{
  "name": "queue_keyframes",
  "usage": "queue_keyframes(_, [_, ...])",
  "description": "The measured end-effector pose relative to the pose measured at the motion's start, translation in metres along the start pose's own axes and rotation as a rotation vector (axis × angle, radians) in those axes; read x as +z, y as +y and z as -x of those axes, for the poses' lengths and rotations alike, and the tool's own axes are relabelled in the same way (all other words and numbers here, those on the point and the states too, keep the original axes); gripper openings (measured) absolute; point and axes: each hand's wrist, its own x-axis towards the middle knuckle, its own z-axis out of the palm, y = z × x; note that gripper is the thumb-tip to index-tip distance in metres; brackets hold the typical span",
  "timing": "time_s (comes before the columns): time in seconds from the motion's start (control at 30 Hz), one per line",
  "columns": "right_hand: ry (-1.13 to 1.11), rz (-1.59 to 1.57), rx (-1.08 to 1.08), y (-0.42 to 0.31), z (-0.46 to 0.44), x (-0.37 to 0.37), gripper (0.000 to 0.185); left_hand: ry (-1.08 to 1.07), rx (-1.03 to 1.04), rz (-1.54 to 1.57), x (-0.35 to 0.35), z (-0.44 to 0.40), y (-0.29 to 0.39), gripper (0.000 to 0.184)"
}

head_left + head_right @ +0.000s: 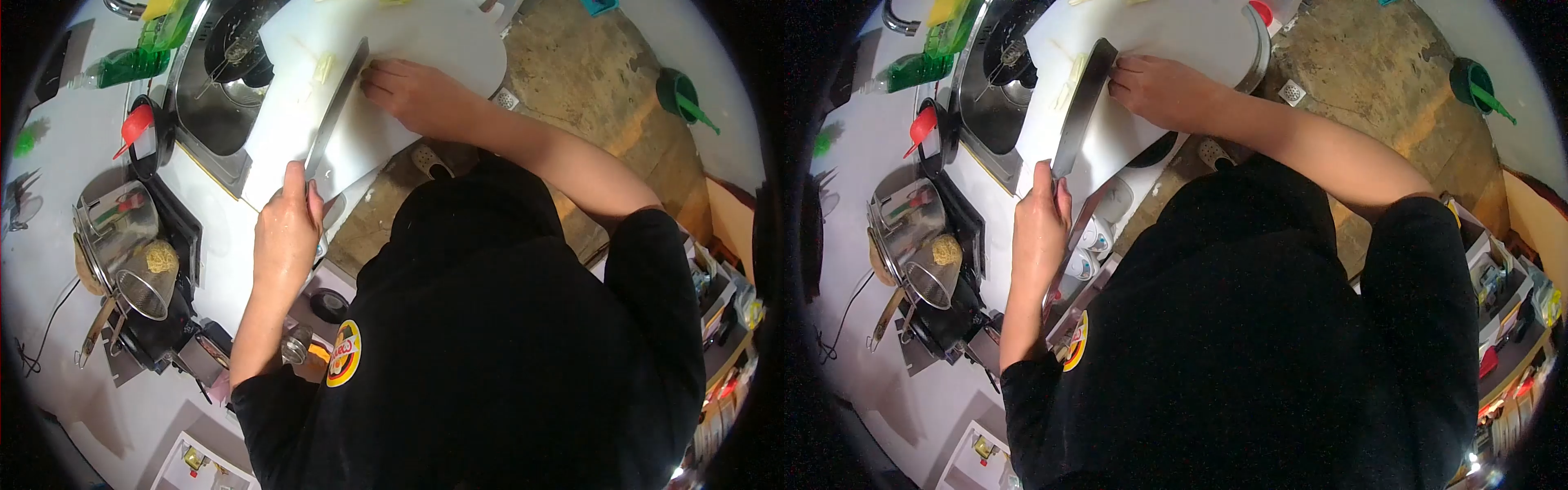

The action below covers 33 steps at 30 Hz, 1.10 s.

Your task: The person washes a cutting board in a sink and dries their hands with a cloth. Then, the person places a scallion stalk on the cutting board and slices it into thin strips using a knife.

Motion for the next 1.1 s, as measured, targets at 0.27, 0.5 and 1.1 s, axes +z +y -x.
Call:
queue_keyframes(0.27, [-0.034,0.026,0.015,0.000,0.000,0.001,0.028,-0.057,-0.059,0.023,-0.007,0.058,-0.021,0.022])
queue_keyframes(0.5, [-0.024,0.032,-0.020,0.000,0.001,-0.001,0.029,-0.015,-0.029,0.098,-0.013,0.024,-0.012,0.019])
queue_keyframes(1.1, [0.021,-0.001,-0.001,0.001,-0.001,0.001,0.033,-0.147,-0.123,0.125,-0.026,0.060,-0.031,0.024])
